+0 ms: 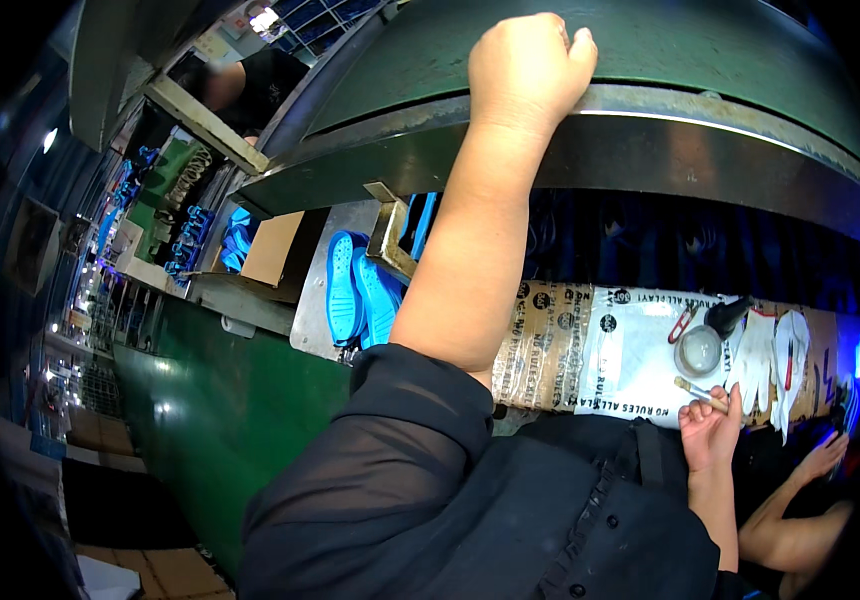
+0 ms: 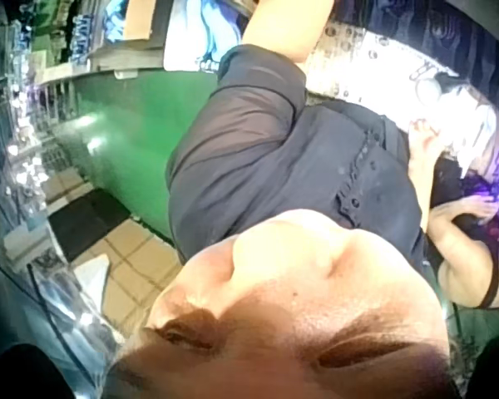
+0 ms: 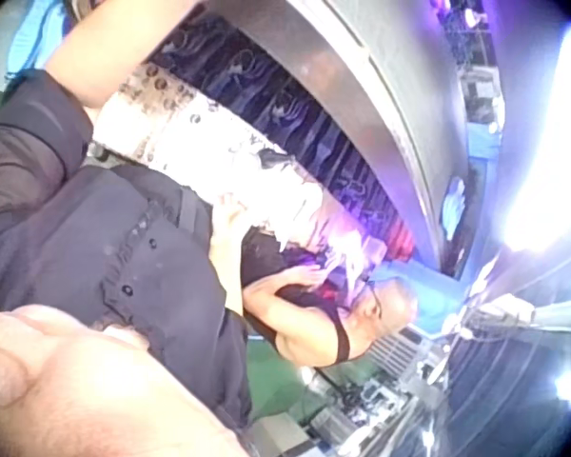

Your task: The person paints the soles of blue clogs with a brush and white paint. They repeatedly pick up a clog, apply paint to the bottom surface, and place it on a metal shelf. The process is repeated for multiple clogs in a factory setting.

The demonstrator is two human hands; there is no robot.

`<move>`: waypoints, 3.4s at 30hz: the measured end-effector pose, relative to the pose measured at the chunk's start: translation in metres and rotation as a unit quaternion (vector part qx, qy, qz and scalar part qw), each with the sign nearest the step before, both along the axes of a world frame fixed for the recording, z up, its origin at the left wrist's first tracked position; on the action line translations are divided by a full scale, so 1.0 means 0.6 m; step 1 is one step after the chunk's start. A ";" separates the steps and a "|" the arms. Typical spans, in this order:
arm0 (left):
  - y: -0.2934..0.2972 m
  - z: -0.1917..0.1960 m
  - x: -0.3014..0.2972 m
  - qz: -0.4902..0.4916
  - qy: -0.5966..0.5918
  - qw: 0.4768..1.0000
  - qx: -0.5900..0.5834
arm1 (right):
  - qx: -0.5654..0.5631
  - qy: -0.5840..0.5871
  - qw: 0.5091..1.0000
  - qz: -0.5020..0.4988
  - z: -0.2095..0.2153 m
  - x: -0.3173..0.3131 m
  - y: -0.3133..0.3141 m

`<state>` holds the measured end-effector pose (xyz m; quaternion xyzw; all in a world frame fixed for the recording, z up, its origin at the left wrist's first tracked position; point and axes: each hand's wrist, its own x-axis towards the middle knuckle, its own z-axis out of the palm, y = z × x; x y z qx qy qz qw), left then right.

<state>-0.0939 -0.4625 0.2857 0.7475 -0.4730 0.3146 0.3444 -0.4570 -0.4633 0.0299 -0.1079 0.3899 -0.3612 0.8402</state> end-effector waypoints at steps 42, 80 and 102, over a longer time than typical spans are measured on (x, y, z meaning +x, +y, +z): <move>0.780 -0.542 -0.130 0.043 0.847 0.511 -0.143 | 0.047 -0.014 0.997 0.058 -0.030 -0.035 -0.022; 0.707 -0.631 0.246 0.159 0.783 0.504 -0.327 | -0.023 0.071 0.996 0.052 0.001 -0.015 0.032; 0.519 -0.577 -0.113 0.020 0.825 0.550 -0.127 | -0.076 0.007 0.997 0.022 -0.026 -0.104 -0.009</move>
